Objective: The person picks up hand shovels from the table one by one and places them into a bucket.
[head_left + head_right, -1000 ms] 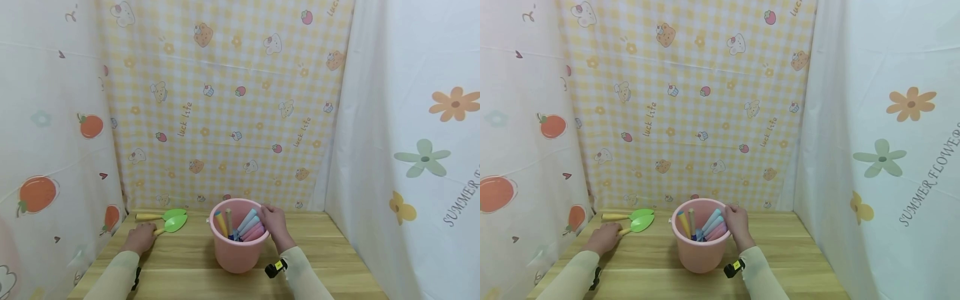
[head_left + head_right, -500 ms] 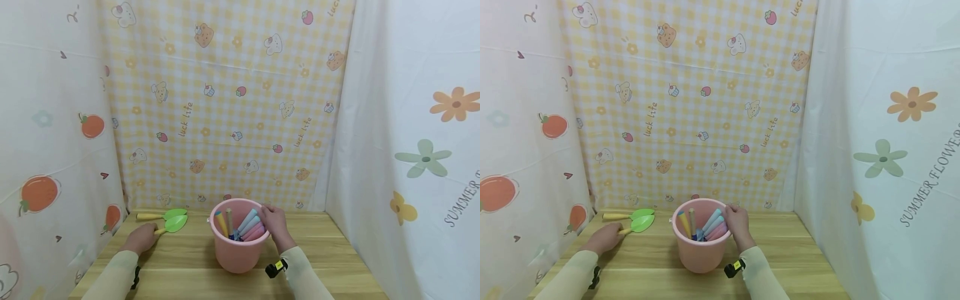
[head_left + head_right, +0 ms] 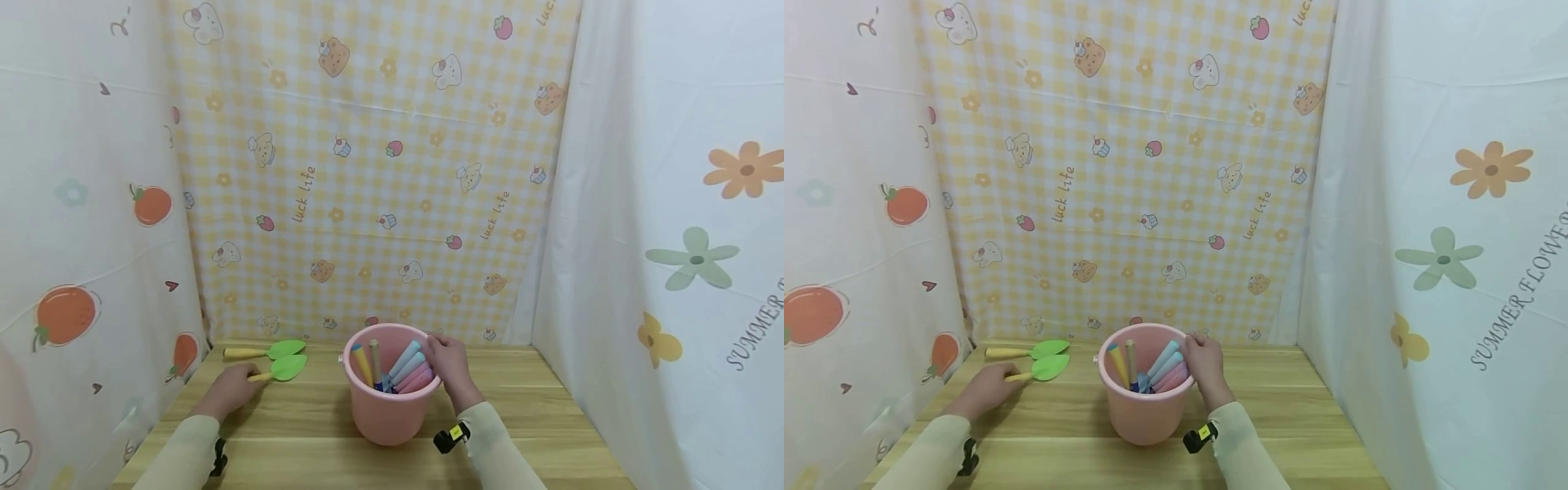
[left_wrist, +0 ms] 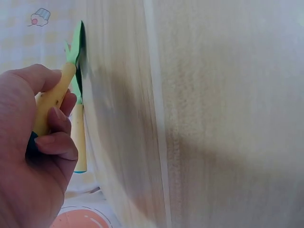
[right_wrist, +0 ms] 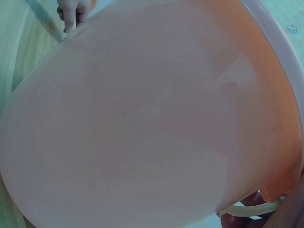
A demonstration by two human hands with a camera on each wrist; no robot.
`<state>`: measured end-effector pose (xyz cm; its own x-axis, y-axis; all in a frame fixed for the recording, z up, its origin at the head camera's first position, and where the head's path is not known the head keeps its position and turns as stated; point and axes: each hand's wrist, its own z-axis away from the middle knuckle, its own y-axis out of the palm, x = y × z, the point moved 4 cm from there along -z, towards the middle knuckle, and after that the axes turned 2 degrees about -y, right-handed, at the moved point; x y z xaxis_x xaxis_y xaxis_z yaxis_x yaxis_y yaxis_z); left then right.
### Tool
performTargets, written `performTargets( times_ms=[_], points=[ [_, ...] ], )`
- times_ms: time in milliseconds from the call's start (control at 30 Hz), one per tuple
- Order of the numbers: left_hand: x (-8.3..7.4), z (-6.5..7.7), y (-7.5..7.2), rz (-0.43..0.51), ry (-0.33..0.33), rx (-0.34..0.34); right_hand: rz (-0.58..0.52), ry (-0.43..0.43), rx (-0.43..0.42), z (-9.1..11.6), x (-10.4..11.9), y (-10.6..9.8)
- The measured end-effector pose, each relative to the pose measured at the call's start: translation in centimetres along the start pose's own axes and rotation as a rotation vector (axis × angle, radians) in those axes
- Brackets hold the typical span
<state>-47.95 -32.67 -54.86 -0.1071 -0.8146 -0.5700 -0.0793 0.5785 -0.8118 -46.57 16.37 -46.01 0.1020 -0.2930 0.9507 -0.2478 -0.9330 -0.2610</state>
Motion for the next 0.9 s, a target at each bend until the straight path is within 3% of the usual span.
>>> performTargets(
  times_ms=[267, 467, 900],
  points=[
    [0.2, 0.3, -0.3, 0.036, -0.009, -0.022, 0.004, -0.018, -0.006, -0.1, 0.0, 0.0],
    [0.0, 0.5, -0.5, 0.125, -0.050, 0.006, 0.012, -0.021, -0.008, -0.1, 0.0, 0.0],
    [-2.5, 0.7, -2.3, 0.167, 0.021, -0.012, 0.015, -0.041, -0.008, -0.1, 0.0, 0.0]
  ],
)
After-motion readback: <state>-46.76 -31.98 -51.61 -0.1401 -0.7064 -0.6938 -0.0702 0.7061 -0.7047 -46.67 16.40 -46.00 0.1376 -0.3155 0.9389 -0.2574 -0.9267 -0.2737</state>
